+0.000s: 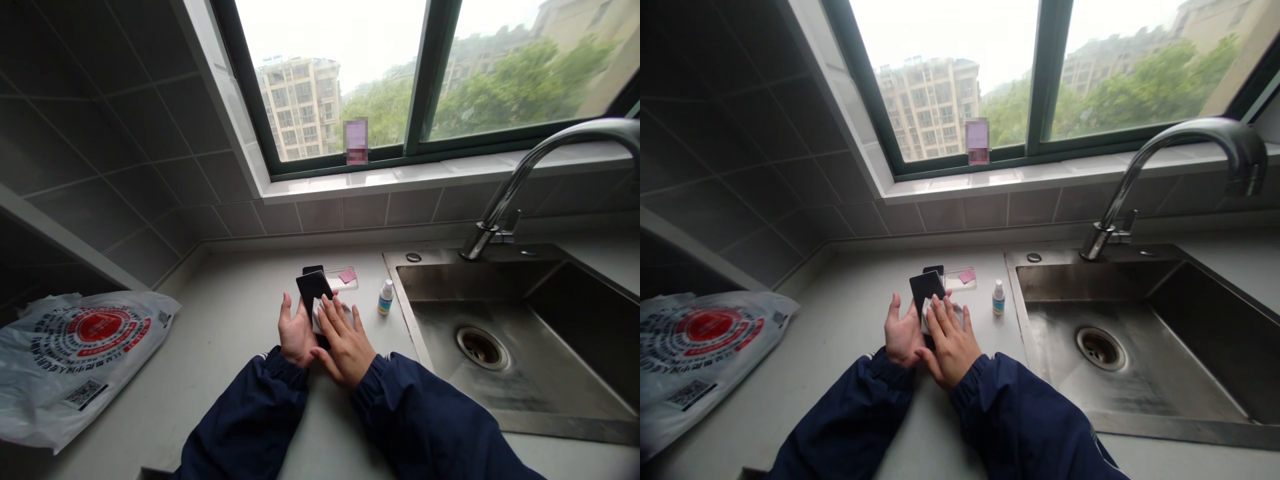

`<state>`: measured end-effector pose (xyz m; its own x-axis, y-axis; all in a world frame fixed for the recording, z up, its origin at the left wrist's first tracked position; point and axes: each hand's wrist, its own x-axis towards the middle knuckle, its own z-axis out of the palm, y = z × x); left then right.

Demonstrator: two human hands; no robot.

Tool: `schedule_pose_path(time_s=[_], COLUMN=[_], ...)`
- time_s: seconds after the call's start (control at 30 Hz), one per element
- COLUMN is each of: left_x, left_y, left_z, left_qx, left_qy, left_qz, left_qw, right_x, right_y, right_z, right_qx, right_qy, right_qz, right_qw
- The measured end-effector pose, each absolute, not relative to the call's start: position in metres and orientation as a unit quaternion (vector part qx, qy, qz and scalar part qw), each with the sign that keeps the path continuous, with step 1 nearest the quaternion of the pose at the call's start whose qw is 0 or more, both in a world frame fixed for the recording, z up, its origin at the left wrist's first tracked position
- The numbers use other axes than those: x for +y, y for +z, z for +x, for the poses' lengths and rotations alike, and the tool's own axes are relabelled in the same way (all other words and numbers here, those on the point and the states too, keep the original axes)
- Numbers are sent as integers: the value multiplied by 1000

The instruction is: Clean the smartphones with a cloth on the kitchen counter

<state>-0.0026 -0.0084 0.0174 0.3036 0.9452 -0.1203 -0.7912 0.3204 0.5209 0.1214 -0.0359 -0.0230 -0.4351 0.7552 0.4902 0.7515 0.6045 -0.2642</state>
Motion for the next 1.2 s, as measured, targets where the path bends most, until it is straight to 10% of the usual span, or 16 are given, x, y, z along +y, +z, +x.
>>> schedule_pose_path(time_s=[1.2], left_x=[-11], left_y=[7], left_z=[9], left_qx=[241], left_qy=[508], left_qz=[190], left_qw=[805], right_x=[-26], right_y=[-24], right_z=[132], right_qx=[-858], right_qy=[25], right_qz=[-346], right_qw=[379])
